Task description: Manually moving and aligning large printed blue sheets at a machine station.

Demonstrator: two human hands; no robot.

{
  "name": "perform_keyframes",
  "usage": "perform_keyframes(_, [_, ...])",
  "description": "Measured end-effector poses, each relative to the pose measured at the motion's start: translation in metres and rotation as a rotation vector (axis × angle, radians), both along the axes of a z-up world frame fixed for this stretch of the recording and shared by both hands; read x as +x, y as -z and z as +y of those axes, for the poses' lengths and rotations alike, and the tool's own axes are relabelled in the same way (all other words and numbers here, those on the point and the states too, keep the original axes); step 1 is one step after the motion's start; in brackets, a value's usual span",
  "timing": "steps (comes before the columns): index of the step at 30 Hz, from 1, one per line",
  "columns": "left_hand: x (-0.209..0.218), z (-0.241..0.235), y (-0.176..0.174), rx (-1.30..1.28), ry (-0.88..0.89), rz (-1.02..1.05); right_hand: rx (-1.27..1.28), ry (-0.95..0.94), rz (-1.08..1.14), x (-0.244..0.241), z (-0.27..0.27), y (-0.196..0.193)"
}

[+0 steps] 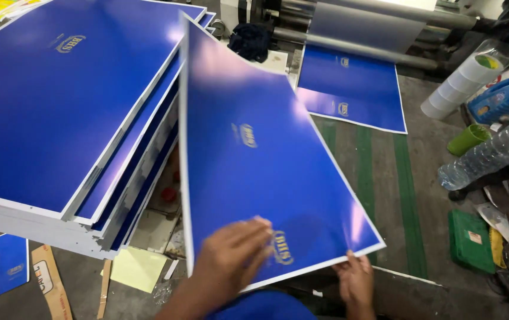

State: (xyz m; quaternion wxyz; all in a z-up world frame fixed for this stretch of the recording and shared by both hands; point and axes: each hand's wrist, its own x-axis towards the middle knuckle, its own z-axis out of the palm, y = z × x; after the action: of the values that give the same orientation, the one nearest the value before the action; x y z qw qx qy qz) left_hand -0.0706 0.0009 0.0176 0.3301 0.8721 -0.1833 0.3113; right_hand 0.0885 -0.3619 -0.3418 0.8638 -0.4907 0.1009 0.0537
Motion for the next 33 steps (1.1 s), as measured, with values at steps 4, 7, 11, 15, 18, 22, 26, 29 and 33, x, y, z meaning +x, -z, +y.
perform_keyframes(4, [-0.003,0.059,0.006,0.243,-0.519,-0.141,-0.125,0.183,-0.016,-0.004,-0.052,0.008])
perform_keyframes(7, [-0.026,0.095,-0.019,0.461,-0.919,-0.092,-0.393,0.329,0.044,-0.015,-0.084,-0.018])
perform_keyframes(11, [-0.053,0.142,0.007,0.655,-1.195,0.067,-0.379,0.407,0.074,-0.022,-0.139,-0.016])
perform_keyframes(15, [-0.064,0.177,0.038,0.967,-1.49,0.204,-0.447,0.441,0.058,-0.026,-0.172,-0.005])
perform_keyframes(18, [-0.077,0.203,0.074,0.871,-1.416,0.214,-0.425,0.435,-0.015,-0.024,-0.179,0.005])
perform_keyframes(22, [-0.085,0.217,0.066,0.811,-1.362,0.247,-0.415,0.39,-0.05,-0.01,-0.162,0.003])
perform_keyframes(26, [-0.08,0.23,0.029,0.87,-1.311,0.304,-0.414,0.354,-0.04,0.033,-0.129,-0.023])
perform_keyframes(29, [-0.074,0.245,0.012,1.311,-1.106,0.445,-0.392,0.323,-0.004,0.071,-0.121,-0.021])
perform_keyframes(33, [-0.075,0.267,0.01,0.317,-1.044,0.49,-0.341,0.261,0.019,0.108,-0.114,-0.019])
